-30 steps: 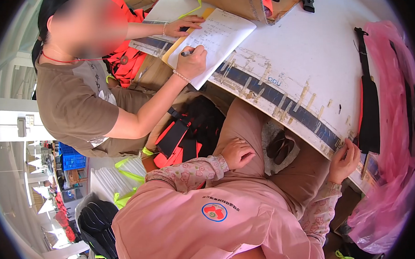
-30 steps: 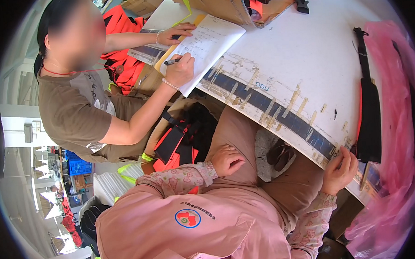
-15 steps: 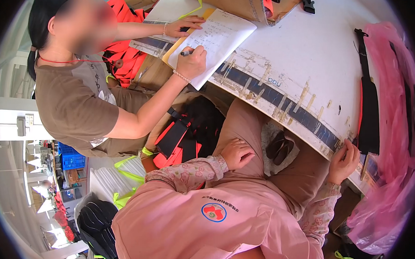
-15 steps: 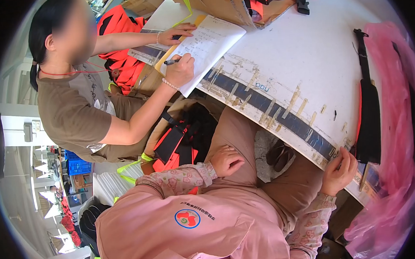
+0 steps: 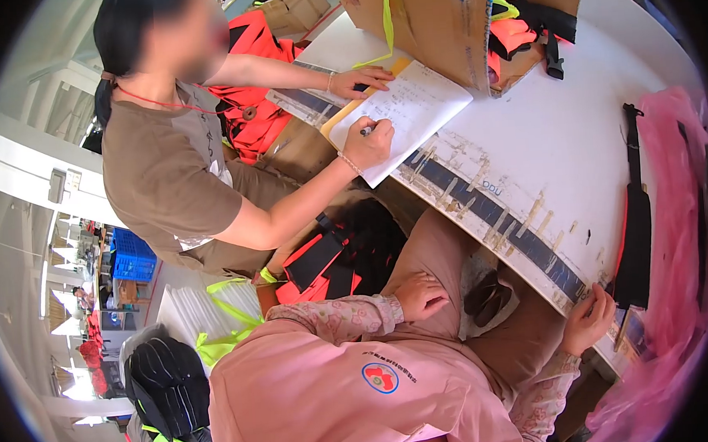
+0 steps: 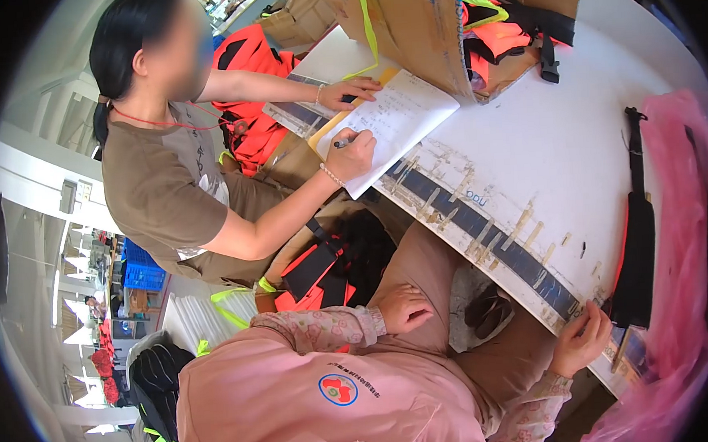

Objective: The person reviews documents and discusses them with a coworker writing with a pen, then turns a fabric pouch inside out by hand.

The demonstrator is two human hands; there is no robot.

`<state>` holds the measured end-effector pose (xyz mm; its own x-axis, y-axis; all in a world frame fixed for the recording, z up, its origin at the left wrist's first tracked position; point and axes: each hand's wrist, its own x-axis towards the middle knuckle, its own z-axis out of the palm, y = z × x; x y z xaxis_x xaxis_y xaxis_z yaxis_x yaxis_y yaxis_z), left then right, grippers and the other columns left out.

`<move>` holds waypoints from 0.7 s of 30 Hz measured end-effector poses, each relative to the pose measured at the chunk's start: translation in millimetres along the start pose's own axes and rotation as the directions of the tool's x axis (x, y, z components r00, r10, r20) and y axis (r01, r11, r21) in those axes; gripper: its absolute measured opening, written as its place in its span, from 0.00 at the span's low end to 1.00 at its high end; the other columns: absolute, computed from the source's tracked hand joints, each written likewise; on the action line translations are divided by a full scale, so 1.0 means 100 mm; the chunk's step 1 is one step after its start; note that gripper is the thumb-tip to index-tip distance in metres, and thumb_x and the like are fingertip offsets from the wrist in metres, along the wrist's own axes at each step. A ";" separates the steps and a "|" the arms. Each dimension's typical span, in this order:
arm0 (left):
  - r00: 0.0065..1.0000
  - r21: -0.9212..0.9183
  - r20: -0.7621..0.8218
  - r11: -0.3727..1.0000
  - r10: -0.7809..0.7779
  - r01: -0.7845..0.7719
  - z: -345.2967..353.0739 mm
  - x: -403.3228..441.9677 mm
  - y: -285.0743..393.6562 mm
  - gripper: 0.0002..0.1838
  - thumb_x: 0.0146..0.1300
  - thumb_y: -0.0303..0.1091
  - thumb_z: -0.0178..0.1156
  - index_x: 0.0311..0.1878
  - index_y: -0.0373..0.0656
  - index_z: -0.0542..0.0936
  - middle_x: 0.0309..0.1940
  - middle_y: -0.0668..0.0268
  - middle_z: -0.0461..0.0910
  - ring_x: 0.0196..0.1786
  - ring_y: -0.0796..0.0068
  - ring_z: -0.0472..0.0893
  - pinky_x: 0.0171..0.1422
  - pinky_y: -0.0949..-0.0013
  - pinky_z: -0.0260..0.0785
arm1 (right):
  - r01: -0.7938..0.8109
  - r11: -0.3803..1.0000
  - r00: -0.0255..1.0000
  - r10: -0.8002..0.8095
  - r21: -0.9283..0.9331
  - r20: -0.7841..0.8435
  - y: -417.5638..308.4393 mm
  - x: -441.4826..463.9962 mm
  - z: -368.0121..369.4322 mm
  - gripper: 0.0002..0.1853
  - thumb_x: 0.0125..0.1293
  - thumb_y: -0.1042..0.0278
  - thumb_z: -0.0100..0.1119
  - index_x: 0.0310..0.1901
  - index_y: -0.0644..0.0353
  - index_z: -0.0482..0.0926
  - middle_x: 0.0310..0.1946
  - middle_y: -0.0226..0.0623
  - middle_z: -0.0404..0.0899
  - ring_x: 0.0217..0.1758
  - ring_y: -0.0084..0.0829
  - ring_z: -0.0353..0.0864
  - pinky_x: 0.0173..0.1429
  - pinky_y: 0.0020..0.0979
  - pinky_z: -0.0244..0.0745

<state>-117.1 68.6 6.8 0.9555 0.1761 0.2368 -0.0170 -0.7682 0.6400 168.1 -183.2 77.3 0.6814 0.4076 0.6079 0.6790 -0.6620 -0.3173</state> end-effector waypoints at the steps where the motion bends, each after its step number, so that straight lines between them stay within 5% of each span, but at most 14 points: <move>1: 1.000 0.000 0.001 1.000 -0.001 0.001 0.00 0.00 0.00 0.04 0.60 0.33 0.65 0.32 0.45 0.81 0.28 0.66 0.81 0.34 0.64 0.78 0.41 0.61 0.69 | 0.003 1.000 1.000 -0.003 -0.005 -0.001 0.00 0.00 0.00 0.10 0.64 0.81 0.57 0.44 0.60 0.82 0.39 0.41 0.80 0.41 0.44 0.80 0.45 0.42 0.73; 21: 1.000 -0.037 0.010 0.999 -0.029 0.030 -0.08 0.05 0.06 0.02 0.58 0.31 0.67 0.33 0.46 0.82 0.28 0.66 0.81 0.33 0.64 0.78 0.42 0.62 0.68 | 0.000 1.000 1.000 0.000 -0.004 -0.022 -0.06 0.03 0.00 0.10 0.64 0.81 0.58 0.44 0.59 0.83 0.38 0.40 0.80 0.39 0.43 0.80 0.44 0.41 0.73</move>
<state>-114.6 69.8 17.3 0.9585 0.1924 0.2106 0.0004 -0.7390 0.6737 166.4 -178.6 81.2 0.6750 0.3937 0.6240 0.6781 -0.6643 -0.3145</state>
